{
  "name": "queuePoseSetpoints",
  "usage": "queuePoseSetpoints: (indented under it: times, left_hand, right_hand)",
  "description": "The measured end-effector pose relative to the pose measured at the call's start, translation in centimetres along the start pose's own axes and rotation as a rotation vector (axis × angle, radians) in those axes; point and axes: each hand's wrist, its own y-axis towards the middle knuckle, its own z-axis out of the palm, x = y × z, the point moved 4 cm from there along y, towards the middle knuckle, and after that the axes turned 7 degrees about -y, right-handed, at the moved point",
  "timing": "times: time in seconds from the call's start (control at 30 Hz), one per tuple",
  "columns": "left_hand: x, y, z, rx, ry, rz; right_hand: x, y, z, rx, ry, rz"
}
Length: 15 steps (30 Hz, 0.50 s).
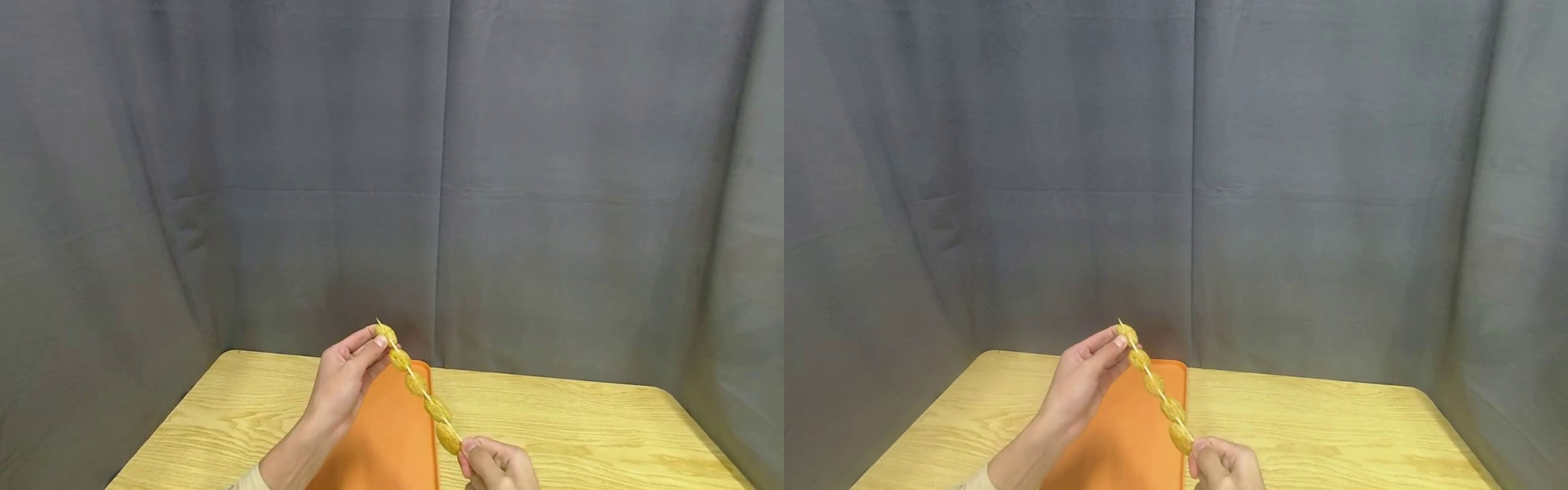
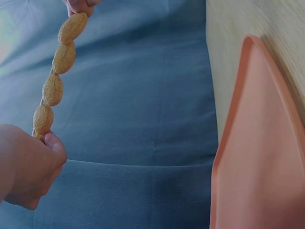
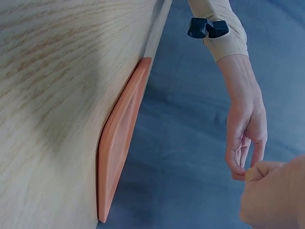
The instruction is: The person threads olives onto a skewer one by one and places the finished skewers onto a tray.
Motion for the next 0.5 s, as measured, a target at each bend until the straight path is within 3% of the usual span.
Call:
queuePoseSetpoints:
  times: [0.5]
  left_hand:
    - [0.07,0.07,0.06,-0.023,-0.015,0.026]
  right_hand:
    - [0.19,0.05,0.03,0.008,0.007,-0.012]
